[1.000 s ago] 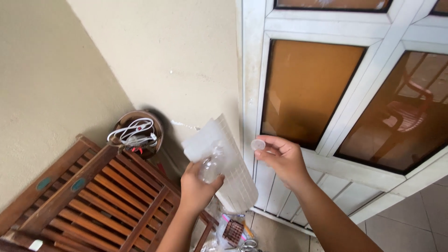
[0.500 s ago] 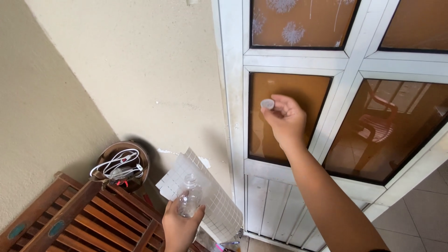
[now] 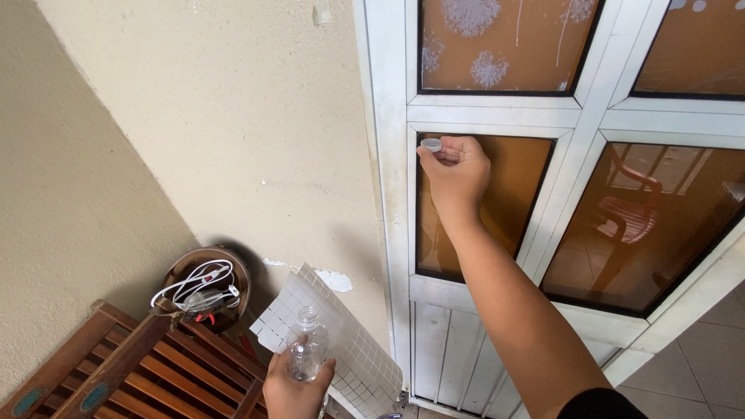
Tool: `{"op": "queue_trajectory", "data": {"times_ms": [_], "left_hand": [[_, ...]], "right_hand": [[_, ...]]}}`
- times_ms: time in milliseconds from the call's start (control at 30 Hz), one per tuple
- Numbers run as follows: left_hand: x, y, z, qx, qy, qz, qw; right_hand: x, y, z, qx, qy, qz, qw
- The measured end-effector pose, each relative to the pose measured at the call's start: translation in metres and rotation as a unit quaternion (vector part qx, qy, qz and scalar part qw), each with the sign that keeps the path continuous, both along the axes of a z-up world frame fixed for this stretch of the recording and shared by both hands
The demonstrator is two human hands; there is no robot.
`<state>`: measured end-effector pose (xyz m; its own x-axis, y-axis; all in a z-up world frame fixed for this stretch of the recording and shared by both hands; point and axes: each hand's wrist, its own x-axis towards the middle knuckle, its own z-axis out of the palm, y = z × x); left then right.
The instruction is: Applying a decorative patterned film to a window pane using a spray bottle and a squeegee tool.
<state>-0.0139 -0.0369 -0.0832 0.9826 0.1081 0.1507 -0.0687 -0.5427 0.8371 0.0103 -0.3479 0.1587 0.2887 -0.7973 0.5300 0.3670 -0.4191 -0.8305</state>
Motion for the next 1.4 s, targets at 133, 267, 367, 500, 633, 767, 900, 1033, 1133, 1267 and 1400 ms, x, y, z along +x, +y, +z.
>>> {"op": "queue_trajectory", "data": {"times_ms": [133,267,367,500,633,767,900,1033,1133,1267,1400], "left_hand": [[-0.004,0.0,0.007,-0.009,0.032,0.001,0.999],[0.001,0.003,-0.009,-0.011,0.024,0.0,1.0],[0.003,0.004,-0.015,-0.009,0.013,0.002,1.0],[0.004,0.005,-0.02,0.001,0.009,0.005,1.0],[0.002,0.006,-0.017,-0.002,0.017,0.003,1.0],[-0.002,0.004,-0.005,-0.006,0.041,-0.002,0.999],[-0.001,0.0,-0.012,0.013,0.019,-0.017,1.0],[0.002,-0.009,-0.016,0.007,0.025,-0.027,0.999],[0.003,-0.017,-0.019,0.028,0.009,-0.036,0.999],[0.002,-0.028,-0.016,0.009,0.003,-0.051,0.999],[0.009,-0.035,-0.031,0.029,-0.013,-0.053,0.998]], "right_hand": [[-0.001,0.003,0.008,-0.005,0.036,-0.026,0.999],[0.003,-0.003,0.016,-0.083,0.135,-0.085,0.984],[0.007,-0.009,0.023,-0.093,0.216,-0.092,0.968],[0.01,-0.011,0.029,-0.1,0.266,-0.089,0.955],[0.015,-0.019,0.025,-0.122,0.275,-0.103,0.948],[0.012,-0.023,0.025,-0.131,0.266,-0.116,0.948],[0.001,-0.028,0.033,-0.136,0.284,-0.127,0.941],[-0.012,-0.034,0.035,-0.129,0.284,-0.127,0.941],[-0.025,-0.035,0.039,-0.103,0.291,-0.124,0.943],[-0.035,-0.047,0.039,-0.11,0.306,-0.141,0.935],[-0.047,-0.06,0.034,-0.115,0.294,-0.156,0.936]]}}
